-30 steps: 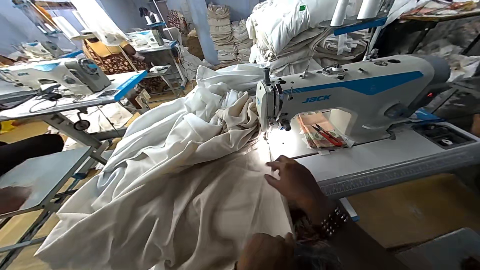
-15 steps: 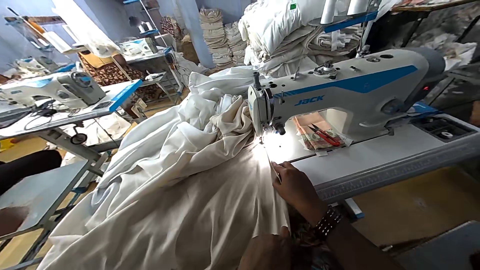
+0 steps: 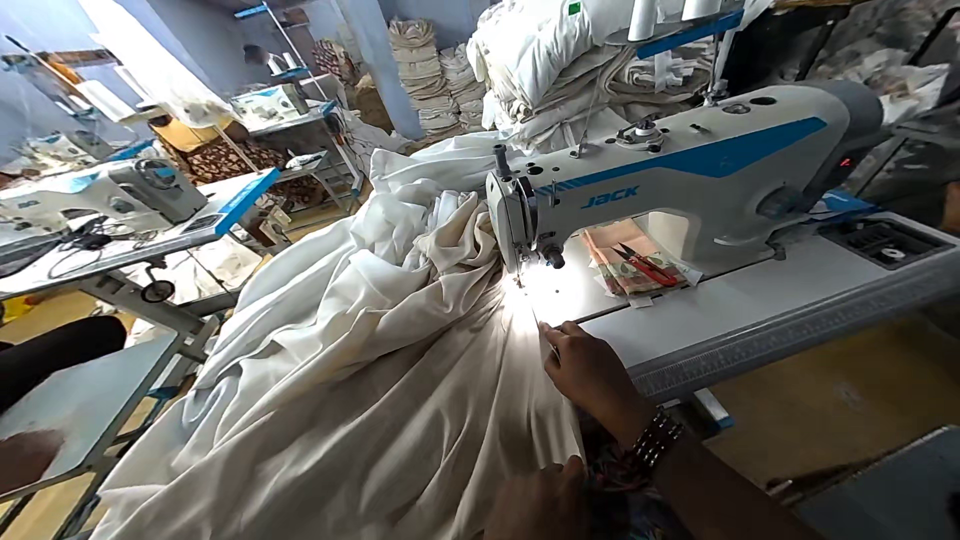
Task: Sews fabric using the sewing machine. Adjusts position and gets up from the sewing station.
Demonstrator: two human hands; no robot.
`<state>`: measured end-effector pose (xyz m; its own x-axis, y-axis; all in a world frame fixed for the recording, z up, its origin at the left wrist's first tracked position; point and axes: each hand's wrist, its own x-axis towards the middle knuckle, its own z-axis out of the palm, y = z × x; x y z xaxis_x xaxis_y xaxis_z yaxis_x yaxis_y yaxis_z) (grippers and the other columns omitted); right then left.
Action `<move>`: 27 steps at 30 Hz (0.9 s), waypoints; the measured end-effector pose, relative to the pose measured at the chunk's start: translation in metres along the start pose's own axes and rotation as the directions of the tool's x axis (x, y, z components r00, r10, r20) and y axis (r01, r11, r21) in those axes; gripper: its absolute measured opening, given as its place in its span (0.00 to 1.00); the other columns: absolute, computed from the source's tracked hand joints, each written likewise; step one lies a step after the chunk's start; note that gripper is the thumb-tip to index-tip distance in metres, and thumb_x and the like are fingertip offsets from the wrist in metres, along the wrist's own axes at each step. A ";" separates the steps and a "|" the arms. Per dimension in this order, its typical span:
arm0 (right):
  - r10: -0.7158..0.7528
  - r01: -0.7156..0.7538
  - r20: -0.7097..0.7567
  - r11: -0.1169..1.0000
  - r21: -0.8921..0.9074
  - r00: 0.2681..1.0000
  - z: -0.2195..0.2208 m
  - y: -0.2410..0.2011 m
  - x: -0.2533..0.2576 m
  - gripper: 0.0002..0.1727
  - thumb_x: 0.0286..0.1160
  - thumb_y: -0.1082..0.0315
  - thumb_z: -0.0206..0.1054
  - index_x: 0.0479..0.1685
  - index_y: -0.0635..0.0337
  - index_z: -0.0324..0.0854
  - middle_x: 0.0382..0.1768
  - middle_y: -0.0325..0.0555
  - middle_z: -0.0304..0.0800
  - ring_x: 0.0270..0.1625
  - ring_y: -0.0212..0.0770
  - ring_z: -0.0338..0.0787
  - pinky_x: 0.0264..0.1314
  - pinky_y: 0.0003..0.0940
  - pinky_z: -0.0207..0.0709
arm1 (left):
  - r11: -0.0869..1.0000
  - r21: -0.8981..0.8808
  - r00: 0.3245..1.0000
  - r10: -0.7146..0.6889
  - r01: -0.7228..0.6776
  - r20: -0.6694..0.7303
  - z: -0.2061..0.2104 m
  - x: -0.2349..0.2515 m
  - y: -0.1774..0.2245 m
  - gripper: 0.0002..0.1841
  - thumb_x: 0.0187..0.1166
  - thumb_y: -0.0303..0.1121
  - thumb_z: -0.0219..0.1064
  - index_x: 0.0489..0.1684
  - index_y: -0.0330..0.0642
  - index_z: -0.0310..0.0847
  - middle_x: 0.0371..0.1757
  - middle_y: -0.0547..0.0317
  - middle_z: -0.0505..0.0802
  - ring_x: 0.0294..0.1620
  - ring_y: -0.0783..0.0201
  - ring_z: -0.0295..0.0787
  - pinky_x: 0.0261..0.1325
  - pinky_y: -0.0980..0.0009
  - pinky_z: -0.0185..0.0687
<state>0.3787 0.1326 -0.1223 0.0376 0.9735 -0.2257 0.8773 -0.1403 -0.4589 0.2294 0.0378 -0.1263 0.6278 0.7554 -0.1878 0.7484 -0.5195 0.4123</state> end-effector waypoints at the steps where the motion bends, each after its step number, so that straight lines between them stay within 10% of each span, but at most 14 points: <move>1: -0.001 0.001 -0.001 1.000 -0.002 1.000 0.000 0.000 0.000 0.29 0.84 0.64 0.58 0.87 0.50 0.71 0.71 0.51 0.83 0.66 0.50 0.88 0.69 0.46 0.79 | 1.000 -0.005 1.000 -0.022 0.022 0.014 -0.002 0.001 0.001 0.14 0.86 0.31 0.56 0.50 0.29 0.85 0.36 0.36 0.93 0.37 0.37 0.95 0.37 0.41 0.86; 7: 0.001 -0.001 0.020 1.000 -0.016 1.000 -0.002 -0.002 0.000 0.29 0.85 0.64 0.57 0.88 0.50 0.70 0.71 0.51 0.83 0.66 0.50 0.88 0.68 0.46 0.79 | 0.996 -0.089 0.996 -0.020 0.012 -0.089 0.002 0.014 -0.016 0.14 0.81 0.36 0.63 0.35 0.34 0.88 0.36 0.45 0.93 0.37 0.46 0.94 0.39 0.47 0.87; 12: -0.001 0.002 0.017 0.999 -0.050 1.000 -0.001 -0.003 0.002 0.30 0.85 0.64 0.57 0.88 0.52 0.69 0.69 0.53 0.84 0.64 0.51 0.88 0.67 0.46 0.80 | 0.981 -0.141 0.989 -0.121 0.132 0.085 -0.015 0.033 -0.016 0.16 0.83 0.41 0.62 0.50 0.38 0.89 0.52 0.47 0.93 0.50 0.47 0.92 0.53 0.46 0.84; 27: 0.042 -0.036 0.056 0.994 -0.106 0.998 -0.004 -0.009 0.013 0.30 0.85 0.64 0.57 0.89 0.48 0.68 0.68 0.55 0.83 0.65 0.54 0.88 0.66 0.50 0.80 | 0.954 -0.258 0.984 -0.171 0.153 -0.048 -0.032 0.059 -0.041 0.21 0.85 0.39 0.57 0.69 0.42 0.86 0.59 0.49 0.92 0.58 0.53 0.90 0.66 0.54 0.82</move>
<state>0.3730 0.1473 -0.1174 0.0480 0.9551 -0.2924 0.9213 -0.1554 -0.3565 0.2289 0.1162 -0.1251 0.4800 0.8511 -0.2126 0.7549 -0.2772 0.5944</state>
